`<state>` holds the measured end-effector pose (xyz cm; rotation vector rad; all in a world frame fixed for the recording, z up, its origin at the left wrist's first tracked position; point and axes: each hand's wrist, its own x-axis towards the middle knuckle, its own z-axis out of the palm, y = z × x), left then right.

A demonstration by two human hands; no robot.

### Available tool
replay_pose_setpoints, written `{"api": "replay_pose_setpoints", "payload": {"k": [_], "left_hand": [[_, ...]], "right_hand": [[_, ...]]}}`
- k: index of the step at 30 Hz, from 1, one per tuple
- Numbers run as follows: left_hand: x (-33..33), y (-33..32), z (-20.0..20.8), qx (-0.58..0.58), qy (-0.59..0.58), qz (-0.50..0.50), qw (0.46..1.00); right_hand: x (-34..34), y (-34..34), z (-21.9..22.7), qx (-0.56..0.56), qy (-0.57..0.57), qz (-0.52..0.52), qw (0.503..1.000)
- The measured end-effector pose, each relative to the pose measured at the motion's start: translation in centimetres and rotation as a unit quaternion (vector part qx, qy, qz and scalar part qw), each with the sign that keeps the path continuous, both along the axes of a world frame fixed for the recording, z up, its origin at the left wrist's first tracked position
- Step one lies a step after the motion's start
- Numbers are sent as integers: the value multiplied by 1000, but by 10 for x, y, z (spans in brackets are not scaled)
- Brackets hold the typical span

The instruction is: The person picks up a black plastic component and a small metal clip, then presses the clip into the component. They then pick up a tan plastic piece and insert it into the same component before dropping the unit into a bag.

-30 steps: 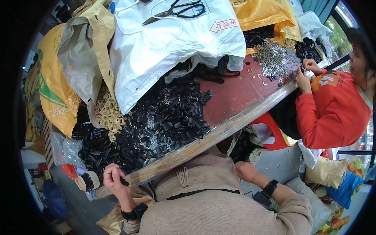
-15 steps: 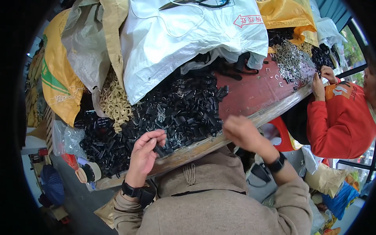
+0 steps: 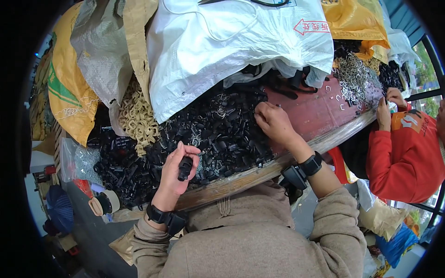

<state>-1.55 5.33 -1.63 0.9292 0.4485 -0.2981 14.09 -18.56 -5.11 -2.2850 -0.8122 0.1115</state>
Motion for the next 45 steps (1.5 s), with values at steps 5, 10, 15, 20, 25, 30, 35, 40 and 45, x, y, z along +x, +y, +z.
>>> {"api": "replay_pose_setpoints", "payload": {"k": [5, 10, 15, 20, 25, 30, 35, 40, 45], "left_hand": [[-9, -1, 0, -77, 2, 37, 996], [-16, -6, 13, -76, 30, 104, 991], [-18, -4, 12, -120, 64, 111, 984], [-18, 1, 3, -173, 36, 76, 981], [-18, 3, -3, -201, 23, 56, 978], [-23, -1, -4, -194, 22, 50, 979], [-31, -5, -1, -181, 7, 40, 983], [-36, -7, -1, -186, -16, 31, 982], [-41, -4, -3, -160, 4, 33, 987]], "right_hand": [[-6, -5, 0, 19, 2, -15, 1000], [-7, -12, -1, 41, -15, 3, 999], [-10, -5, 3, 64, 3, -26, 998], [-2, 2, 0, 42, -18, -28, 999], [7, 1, -2, 8, -8, 10, 1000], [9, 1, 2, -18, 14, 23, 999], [8, 2, 2, -40, -5, 17, 999], [11, -2, 0, -23, -43, 38, 998], [7, -3, 0, -32, -14, 45, 998]]}}
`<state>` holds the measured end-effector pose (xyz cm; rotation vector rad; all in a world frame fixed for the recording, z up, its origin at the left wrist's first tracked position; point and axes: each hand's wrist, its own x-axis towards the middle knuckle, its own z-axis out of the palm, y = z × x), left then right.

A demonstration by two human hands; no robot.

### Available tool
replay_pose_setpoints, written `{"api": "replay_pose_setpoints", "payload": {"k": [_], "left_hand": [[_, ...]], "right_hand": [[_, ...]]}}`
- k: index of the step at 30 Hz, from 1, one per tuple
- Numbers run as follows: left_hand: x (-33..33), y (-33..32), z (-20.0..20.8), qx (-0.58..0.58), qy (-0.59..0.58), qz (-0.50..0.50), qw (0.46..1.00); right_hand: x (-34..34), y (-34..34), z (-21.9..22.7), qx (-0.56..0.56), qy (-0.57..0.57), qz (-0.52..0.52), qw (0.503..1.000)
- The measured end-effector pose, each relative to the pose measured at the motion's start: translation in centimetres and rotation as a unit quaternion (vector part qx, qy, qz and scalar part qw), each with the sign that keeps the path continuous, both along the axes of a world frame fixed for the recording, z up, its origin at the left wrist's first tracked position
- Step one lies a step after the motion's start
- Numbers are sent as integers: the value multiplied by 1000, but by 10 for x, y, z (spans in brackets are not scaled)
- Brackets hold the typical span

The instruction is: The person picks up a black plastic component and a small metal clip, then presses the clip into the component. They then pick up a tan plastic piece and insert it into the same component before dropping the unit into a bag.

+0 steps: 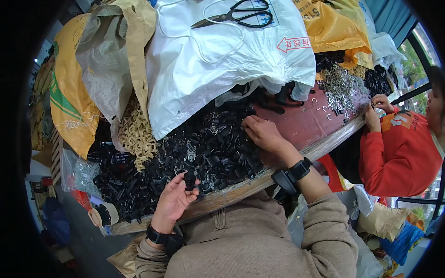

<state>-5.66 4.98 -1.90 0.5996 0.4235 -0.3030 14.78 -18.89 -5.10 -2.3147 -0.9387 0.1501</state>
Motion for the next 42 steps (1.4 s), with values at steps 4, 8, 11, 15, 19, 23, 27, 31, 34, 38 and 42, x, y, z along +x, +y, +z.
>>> {"api": "replay_pose_setpoints", "payload": {"k": [4, 8, 11, 15, 19, 23, 27, 31, 34, 38, 42], "left_hand": [[5, -1, -1, 8, 4, -9, 1000], [12, -2, -4, 3, 9, -14, 1000], [16, -4, -4, -17, 11, -8, 1000], [20, -8, -2, -13, 12, -10, 1000], [27, -16, 5, -11, -12, -25, 1000], [28, -20, 6, 17, -16, -29, 999], [21, -14, 3, 22, 3, -2, 1000], [8, -7, 0, 54, 12, 15, 998], [11, -2, -2, 136, 5, 17, 991], [12, 3, -9, 241, 22, 10, 970], [30, 4, -4, 711, -152, -37, 685]], "right_hand": [[4, 1, 0, -15, -12, 17, 1000], [4, 1, -2, -35, -24, 12, 999], [4, 2, -2, -29, -42, 8, 999], [2, 2, 3, -96, -89, 27, 991], [12, 2, 2, -113, -92, 64, 987], [15, 6, -1, -107, -87, 66, 988], [14, 6, -1, -48, -61, 73, 994], [10, 3, -9, 25, -40, 54, 997], [16, 5, -7, -20, -38, 31, 999], [11, 11, -4, -27, -11, 13, 999], [7, 12, -7, 0, -26, -4, 1000]]}}
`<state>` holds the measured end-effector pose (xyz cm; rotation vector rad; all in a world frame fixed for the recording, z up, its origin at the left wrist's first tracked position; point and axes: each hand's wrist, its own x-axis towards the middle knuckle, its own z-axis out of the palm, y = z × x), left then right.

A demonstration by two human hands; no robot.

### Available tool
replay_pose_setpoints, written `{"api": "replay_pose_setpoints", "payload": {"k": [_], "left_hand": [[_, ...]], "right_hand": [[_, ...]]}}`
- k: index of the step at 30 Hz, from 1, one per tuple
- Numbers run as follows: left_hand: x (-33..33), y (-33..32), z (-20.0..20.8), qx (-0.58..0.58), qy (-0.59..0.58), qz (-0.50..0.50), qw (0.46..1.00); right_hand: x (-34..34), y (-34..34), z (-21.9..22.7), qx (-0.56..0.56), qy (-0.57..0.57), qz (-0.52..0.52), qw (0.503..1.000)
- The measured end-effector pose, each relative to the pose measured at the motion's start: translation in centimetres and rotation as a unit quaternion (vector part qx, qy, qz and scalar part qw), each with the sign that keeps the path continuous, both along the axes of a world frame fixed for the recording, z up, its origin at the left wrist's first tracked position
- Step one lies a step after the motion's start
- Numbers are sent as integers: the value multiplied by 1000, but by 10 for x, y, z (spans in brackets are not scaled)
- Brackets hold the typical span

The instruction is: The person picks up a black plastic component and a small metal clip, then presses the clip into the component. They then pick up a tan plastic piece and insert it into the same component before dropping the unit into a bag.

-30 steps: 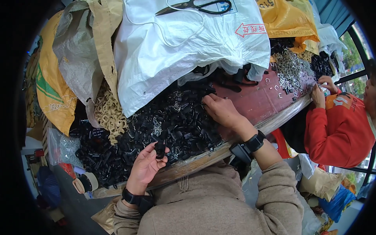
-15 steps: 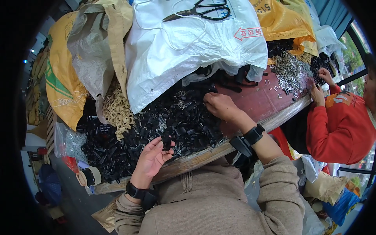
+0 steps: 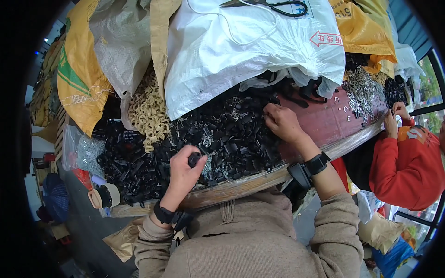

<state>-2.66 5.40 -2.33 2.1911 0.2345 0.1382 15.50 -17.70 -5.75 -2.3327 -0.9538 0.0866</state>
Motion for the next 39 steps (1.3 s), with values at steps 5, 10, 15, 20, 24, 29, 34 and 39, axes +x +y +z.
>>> {"api": "replay_pose_setpoints", "payload": {"k": [5, 10, 15, 20, 24, 29, 34, 39], "left_hand": [[22, -9, 6, 209, -18, -76, 975], [27, -15, -1, 265, 25, -70, 961], [23, -13, 0, 265, 17, -55, 963], [19, -7, -2, 220, -74, -46, 972], [16, -6, 6, 83, -57, -28, 994], [10, -19, 10, -116, -12, -26, 993], [7, -21, 17, -155, -50, -29, 986], [2, -20, 18, -117, -56, -60, 990]], "right_hand": [[-3, -1, -3, 4, -13, -24, 1000], [0, -6, -9, 4, -43, -23, 999], [-8, -10, -3, 42, -1, -32, 999], [-30, -13, 4, 117, 5, -44, 992], [-50, 1, 22, 168, 1, -1, 986], [-83, 39, 36, 209, 138, 96, 963], [-88, 55, 47, 204, 288, 177, 919], [-91, 51, 46, 212, 355, 188, 891]]}}
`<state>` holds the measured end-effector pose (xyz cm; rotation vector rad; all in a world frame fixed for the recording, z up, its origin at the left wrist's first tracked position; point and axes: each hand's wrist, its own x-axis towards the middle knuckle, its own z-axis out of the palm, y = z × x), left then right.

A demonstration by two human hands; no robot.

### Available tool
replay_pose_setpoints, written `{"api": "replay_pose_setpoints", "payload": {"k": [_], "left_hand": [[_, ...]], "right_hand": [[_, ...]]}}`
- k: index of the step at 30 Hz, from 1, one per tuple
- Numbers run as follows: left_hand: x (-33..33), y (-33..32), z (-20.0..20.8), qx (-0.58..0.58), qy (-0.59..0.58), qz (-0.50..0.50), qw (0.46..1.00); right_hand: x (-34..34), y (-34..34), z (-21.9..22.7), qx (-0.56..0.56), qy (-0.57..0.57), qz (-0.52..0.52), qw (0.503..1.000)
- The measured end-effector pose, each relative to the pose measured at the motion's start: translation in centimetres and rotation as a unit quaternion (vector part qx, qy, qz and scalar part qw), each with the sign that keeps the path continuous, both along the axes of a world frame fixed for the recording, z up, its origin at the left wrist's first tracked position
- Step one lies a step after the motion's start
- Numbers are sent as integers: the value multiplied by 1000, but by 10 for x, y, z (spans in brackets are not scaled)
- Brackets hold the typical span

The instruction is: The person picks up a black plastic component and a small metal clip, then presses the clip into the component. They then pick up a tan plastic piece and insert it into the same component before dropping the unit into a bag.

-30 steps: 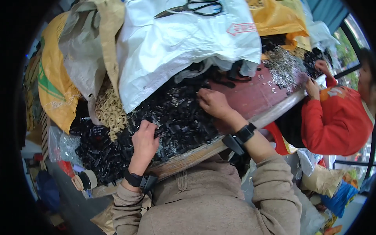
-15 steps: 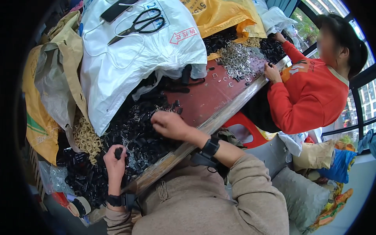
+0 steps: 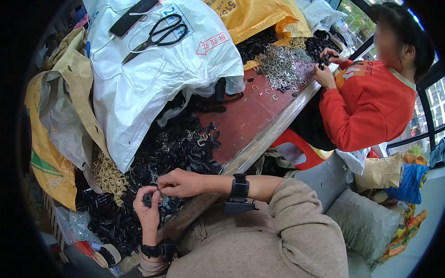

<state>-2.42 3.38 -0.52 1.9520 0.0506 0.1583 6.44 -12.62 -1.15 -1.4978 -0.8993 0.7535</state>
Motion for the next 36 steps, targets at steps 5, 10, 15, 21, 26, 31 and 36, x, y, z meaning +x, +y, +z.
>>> {"api": "replay_pose_setpoints", "payload": {"k": [5, 10, 15, 21, 26, 31, 36], "left_hand": [[-6, -6, 6, 62, -38, -4, 997], [-10, -5, 2, 141, -124, -48, 981], [-9, -3, 2, 150, -130, -91, 976], [-11, 0, 2, 83, -78, -71, 991], [-6, 1, 4, 1, 20, -36, 999], [-4, 2, 2, -55, 60, -17, 996], [-5, 3, -4, -35, 32, -18, 999]], "right_hand": [[-5, -1, -11, 35, 45, 11, 998], [-13, -3, -10, 5, 301, 50, 952], [-14, -5, -13, 7, 379, 54, 924], [-10, 1, -17, 1, 381, 83, 921], [-8, 8, -26, 23, 281, 77, 956], [-6, 10, -22, 28, 178, 65, 981], [-6, 8, -18, 18, 144, 51, 988]]}}
